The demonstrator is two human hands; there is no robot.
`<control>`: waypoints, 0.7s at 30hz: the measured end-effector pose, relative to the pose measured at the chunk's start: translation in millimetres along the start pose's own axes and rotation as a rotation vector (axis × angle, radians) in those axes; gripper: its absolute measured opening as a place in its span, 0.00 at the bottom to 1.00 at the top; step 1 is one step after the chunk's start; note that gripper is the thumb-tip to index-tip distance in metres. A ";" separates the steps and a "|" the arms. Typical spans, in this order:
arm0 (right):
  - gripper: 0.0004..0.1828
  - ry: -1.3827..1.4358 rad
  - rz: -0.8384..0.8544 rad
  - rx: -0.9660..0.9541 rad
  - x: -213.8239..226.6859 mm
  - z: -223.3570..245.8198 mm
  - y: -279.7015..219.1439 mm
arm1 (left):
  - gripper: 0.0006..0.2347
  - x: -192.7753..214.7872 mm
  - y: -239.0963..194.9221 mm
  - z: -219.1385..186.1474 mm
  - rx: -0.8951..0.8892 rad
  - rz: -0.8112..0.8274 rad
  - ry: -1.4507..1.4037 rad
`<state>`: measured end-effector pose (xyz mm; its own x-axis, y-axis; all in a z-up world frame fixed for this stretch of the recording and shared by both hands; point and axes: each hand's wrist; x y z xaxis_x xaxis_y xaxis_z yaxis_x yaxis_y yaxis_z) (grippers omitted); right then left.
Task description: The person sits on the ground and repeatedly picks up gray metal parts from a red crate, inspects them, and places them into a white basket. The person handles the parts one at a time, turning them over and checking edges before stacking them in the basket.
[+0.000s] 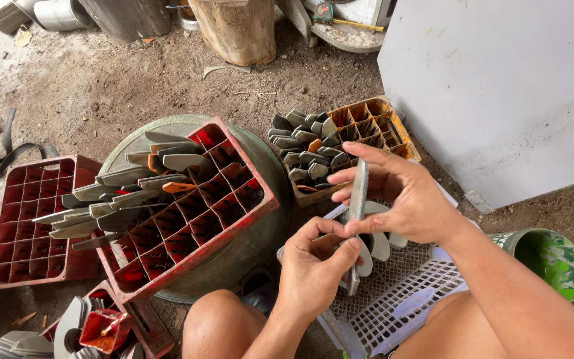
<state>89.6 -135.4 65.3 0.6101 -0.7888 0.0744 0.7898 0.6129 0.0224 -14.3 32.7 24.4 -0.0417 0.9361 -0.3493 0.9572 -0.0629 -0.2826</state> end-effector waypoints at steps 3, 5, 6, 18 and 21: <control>0.55 0.223 0.198 0.220 3.0 2.7 0.8 | 0.08 0.1 1.7 4.4 -0.039 -0.043 0.035; 0.48 0.290 0.002 0.011 0.9 0.5 2.1 | 0.08 -0.4 2.8 4.5 -0.064 -0.059 0.034; 0.44 0.322 -0.097 -0.093 0.6 -1.0 2.6 | 0.09 -1.1 2.6 4.0 -0.077 -0.065 0.034; 0.23 0.491 0.153 0.059 11.0 -22.0 0.2 | 0.15 7.5 -5.5 -2.5 0.225 0.139 -0.035; 0.30 0.553 0.182 0.097 8.3 -18.4 1.9 | 0.15 8.5 -1.9 -2.4 0.264 0.098 -0.069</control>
<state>97.4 -141.6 47.6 0.6986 -0.5606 -0.4447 0.6755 0.7217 0.1514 -15.8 41.5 24.1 0.0196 0.8957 -0.4442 0.8503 -0.2486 -0.4639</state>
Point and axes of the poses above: each hand's wrist, its own y-axis towards the middle knuckle, its own x-axis out of the back of the hand, z = x × y, and after that the axes turned 2 degrees about z, right-handed
